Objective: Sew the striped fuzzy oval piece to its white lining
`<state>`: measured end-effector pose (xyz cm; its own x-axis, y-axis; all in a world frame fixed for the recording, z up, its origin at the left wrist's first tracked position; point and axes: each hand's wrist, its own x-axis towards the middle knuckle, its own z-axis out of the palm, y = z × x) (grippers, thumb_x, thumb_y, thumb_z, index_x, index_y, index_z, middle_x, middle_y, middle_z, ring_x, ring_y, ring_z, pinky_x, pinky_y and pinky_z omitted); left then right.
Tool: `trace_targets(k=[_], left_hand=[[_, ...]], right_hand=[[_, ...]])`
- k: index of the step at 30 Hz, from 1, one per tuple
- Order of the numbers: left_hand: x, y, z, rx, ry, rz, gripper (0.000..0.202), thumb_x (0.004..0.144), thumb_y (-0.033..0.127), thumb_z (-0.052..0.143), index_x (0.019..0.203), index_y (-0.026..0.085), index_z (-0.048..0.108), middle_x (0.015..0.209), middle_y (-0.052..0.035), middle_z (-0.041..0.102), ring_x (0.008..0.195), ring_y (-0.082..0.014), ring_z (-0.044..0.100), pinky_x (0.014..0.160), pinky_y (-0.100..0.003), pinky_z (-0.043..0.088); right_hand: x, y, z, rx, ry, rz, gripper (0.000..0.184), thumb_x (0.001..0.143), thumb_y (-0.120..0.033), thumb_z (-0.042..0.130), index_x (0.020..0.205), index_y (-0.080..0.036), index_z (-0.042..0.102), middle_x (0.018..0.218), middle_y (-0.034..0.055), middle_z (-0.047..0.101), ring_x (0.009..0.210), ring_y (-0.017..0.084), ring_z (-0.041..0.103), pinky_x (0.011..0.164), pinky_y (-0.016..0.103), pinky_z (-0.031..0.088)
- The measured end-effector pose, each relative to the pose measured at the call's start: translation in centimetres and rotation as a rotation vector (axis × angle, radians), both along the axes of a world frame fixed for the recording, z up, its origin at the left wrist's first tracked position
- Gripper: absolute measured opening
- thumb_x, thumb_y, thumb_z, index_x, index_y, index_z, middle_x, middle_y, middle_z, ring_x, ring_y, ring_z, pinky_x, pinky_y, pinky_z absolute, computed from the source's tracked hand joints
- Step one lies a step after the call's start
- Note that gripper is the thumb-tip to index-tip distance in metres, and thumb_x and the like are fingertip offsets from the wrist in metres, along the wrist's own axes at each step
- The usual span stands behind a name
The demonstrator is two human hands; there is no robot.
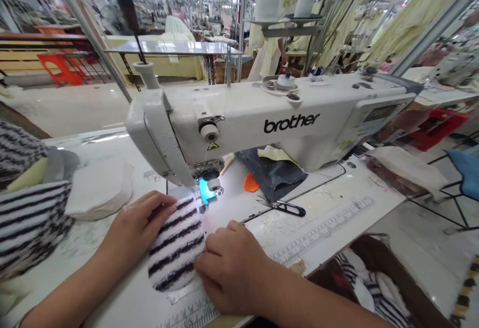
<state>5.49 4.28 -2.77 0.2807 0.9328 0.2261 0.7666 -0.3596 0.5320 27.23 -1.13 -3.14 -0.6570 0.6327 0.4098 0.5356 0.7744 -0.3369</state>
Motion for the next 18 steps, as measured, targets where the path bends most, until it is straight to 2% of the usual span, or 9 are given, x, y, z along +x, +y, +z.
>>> trace_targets(k=[3, 5, 9, 12, 18], left_hand=[[0.0, 0.2, -0.1, 0.026, 0.019, 0.001, 0.015, 0.088, 0.029, 0.044, 0.085, 0.022, 0.057, 0.084, 0.0005, 0.060, 0.076, -0.0168, 0.058, 0.066, -0.028, 0.045], [0.1, 0.2, -0.2, 0.108, 0.045, -0.010, 0.015, 0.088, 0.027, 0.044, 0.086, 0.022, 0.058, 0.087, -0.0011, 0.059, 0.080, -0.0181, 0.057, 0.069, -0.029, 0.046], [0.8, 0.0, 0.1, 0.282, 0.093, -0.142, 0.022, 0.089, 0.017, 0.039, 0.087, 0.020, 0.060, 0.090, -0.0038, 0.058, 0.084, -0.0191, 0.053, 0.073, -0.031, 0.047], [1.6, -0.5, 0.4, 0.258, 0.131, -0.238, 0.022, 0.090, 0.015, 0.038, 0.096, 0.018, 0.059, 0.092, -0.0052, 0.060, 0.083, -0.0198, 0.054, 0.072, -0.032, 0.049], [2.2, -1.6, -0.1, 0.203, 0.222, -0.284, 0.025, 0.090, 0.015, 0.043, 0.110, 0.016, 0.056, 0.104, -0.0098, 0.057, 0.091, -0.0241, 0.054, 0.078, -0.041, 0.051]], right_hand=[[0.0, 0.0, 0.0, 0.005, 0.004, -0.003, 0.014, 0.084, -0.022, 0.048, 0.080, -0.017, 0.061, 0.067, 0.0013, 0.051, 0.061, 0.015, 0.040, 0.057, 0.030, 0.023], [0.0, 0.0, 0.0, -0.002, -0.003, -0.006, 0.015, 0.085, -0.023, 0.048, 0.080, -0.018, 0.061, 0.067, 0.0011, 0.050, 0.061, 0.015, 0.040, 0.058, 0.030, 0.023], [0.0, -0.1, -0.2, -0.023, -0.026, -0.012, 0.016, 0.086, -0.023, 0.046, 0.080, -0.018, 0.061, 0.067, 0.0011, 0.050, 0.062, 0.015, 0.041, 0.057, 0.030, 0.024], [0.0, -0.1, -0.2, -0.029, -0.038, -0.016, 0.016, 0.086, -0.023, 0.047, 0.081, -0.018, 0.061, 0.067, 0.0013, 0.051, 0.062, 0.015, 0.041, 0.057, 0.030, 0.024], [-0.1, -0.1, 0.0, -0.022, -0.054, -0.005, 0.018, 0.087, -0.020, 0.045, 0.076, -0.018, 0.060, 0.066, 0.0013, 0.051, 0.062, 0.015, 0.041, 0.058, 0.031, 0.024]])
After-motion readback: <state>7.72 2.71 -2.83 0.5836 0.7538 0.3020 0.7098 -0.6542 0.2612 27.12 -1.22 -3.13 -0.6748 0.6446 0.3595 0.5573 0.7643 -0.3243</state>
